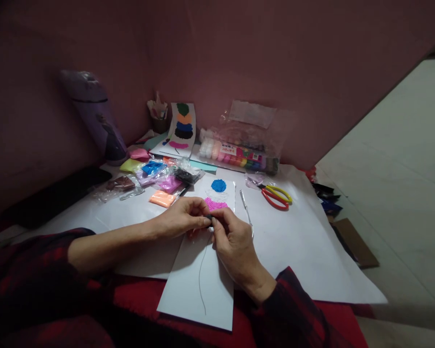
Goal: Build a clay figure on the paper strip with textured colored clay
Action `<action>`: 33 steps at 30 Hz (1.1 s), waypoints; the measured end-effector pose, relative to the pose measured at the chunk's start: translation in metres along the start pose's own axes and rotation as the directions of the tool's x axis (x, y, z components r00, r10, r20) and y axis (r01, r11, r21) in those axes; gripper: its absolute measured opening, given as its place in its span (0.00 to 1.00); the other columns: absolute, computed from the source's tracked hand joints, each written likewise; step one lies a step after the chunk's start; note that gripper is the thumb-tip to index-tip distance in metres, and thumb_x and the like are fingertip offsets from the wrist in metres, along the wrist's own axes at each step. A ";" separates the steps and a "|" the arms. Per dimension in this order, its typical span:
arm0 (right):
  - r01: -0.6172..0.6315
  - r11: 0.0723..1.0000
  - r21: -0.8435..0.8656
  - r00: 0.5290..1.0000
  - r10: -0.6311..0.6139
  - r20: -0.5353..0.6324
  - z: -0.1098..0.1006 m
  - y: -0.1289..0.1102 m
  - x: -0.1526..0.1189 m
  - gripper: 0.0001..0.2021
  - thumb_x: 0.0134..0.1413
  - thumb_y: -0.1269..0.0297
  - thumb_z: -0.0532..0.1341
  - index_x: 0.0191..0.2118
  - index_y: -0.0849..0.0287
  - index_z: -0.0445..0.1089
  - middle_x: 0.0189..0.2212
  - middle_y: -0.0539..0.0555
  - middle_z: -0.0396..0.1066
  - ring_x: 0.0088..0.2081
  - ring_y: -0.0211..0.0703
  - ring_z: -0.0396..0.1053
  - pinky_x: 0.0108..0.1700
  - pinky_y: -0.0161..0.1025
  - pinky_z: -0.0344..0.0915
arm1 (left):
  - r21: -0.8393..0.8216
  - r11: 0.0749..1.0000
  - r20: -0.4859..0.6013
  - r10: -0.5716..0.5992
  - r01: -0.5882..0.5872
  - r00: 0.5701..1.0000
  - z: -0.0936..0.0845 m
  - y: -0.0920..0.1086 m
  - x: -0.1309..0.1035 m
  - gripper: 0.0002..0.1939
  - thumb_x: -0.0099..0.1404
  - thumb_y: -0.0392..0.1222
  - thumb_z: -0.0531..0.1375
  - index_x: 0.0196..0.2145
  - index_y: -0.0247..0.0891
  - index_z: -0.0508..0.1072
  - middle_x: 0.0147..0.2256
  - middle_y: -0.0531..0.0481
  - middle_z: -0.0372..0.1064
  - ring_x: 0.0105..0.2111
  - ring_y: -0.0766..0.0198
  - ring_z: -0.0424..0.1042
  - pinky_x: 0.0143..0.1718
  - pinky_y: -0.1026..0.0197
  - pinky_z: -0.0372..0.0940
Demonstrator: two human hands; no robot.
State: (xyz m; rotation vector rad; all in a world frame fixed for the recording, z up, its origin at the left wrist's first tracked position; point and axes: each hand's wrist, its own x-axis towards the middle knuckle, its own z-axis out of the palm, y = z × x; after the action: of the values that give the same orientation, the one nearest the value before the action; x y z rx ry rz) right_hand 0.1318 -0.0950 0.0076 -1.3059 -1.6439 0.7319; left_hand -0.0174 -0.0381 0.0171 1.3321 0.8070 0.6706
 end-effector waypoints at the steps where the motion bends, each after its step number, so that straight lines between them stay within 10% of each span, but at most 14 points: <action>1: 0.004 1.000 -0.005 1.000 -0.004 -0.001 0.000 0.000 0.000 0.05 0.60 0.67 0.56 0.38 0.56 0.69 0.19 0.46 0.65 0.19 0.37 0.65 0.23 0.36 0.63 | 0.004 1.000 -0.001 -0.002 0.002 1.000 0.000 0.000 0.000 0.07 0.53 0.31 0.60 0.26 0.34 0.63 0.15 0.58 0.62 0.11 0.74 0.60 0.12 0.71 0.57; 33: -0.114 0.954 0.278 0.979 0.156 -0.133 0.000 0.000 0.002 0.07 0.55 0.61 0.62 0.36 0.59 0.68 0.18 0.46 0.66 0.19 0.35 0.63 0.18 0.32 0.63 | -0.120 0.988 -0.095 0.087 -0.098 0.992 0.001 0.005 -0.001 0.08 0.52 0.37 0.62 0.27 0.32 0.65 0.19 0.54 0.67 0.13 0.73 0.63 0.14 0.70 0.57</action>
State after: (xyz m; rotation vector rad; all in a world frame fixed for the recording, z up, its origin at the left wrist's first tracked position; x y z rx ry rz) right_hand 0.1313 -0.0927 0.0080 -1.2526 -1.2912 0.8809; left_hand -0.0169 -0.0393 0.0219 1.2389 0.7667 0.8458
